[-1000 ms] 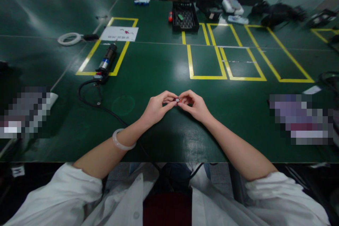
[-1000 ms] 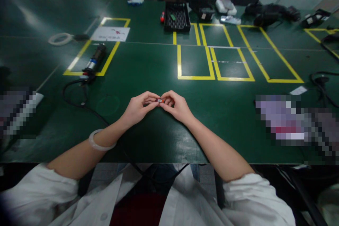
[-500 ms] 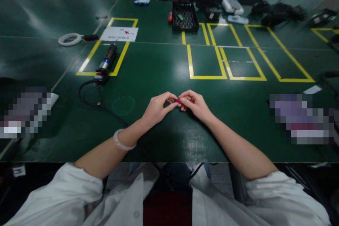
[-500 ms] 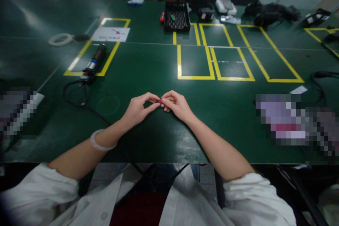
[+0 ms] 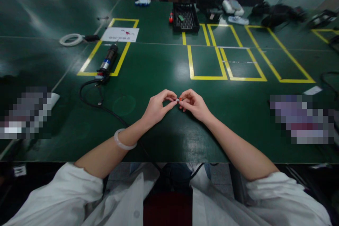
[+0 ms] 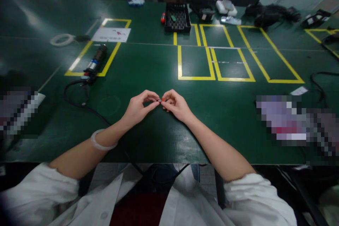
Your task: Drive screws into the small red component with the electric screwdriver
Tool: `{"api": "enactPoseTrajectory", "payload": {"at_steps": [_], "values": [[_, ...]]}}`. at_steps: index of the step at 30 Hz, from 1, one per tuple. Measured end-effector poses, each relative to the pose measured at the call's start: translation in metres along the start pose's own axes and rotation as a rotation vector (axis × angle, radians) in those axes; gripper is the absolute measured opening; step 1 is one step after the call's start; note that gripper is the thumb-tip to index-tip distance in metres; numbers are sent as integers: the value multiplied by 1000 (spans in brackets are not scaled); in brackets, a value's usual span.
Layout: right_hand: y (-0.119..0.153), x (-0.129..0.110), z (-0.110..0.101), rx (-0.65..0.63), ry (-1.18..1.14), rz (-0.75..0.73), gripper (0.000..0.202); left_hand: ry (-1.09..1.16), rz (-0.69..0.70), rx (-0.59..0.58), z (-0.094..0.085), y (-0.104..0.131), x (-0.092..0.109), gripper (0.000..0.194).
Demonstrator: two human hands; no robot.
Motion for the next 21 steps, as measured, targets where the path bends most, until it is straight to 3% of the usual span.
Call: {"api": "enactPoseTrajectory", "payload": {"at_steps": [4, 8, 11, 13, 15, 17, 19, 21], "values": [[2, -8, 0, 5, 204, -84, 33, -65, 62, 14, -1, 1, 3, 24], [4, -16, 1, -4, 397, -151, 17, -132, 108, -57, 0, 0, 9, 26], [3, -14, -3, 6, 418, -133, 15, -244, 127, -90, -15, -8, 6, 36], [2, -11, -6, 13, 416, -99, 15, -366, 114, -51, -42, -18, -8, 44], [1, -8, -8, 23, 407, -74, 16, -487, 81, 33, -82, -30, -33, 54], [0, -8, -10, 30, 397, -61, 17, -626, 34, 109, -129, -39, -67, 68], [0, -8, -11, 17, 393, -49, 18, -744, -96, 232, -181, -43, -106, 85], [0, -8, -11, 1, 388, -41, 18, -849, -255, 258, -222, -41, -142, 98]]}}
Point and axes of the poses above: each hand's wrist, its own y-axis away from the middle knuckle, its own z-axis out of the palm, x = y × z, the point moved 7 cm from there along -y, towards the middle knuckle, and after that the axes turned 7 degrees about -y, right-handed, at the moved point
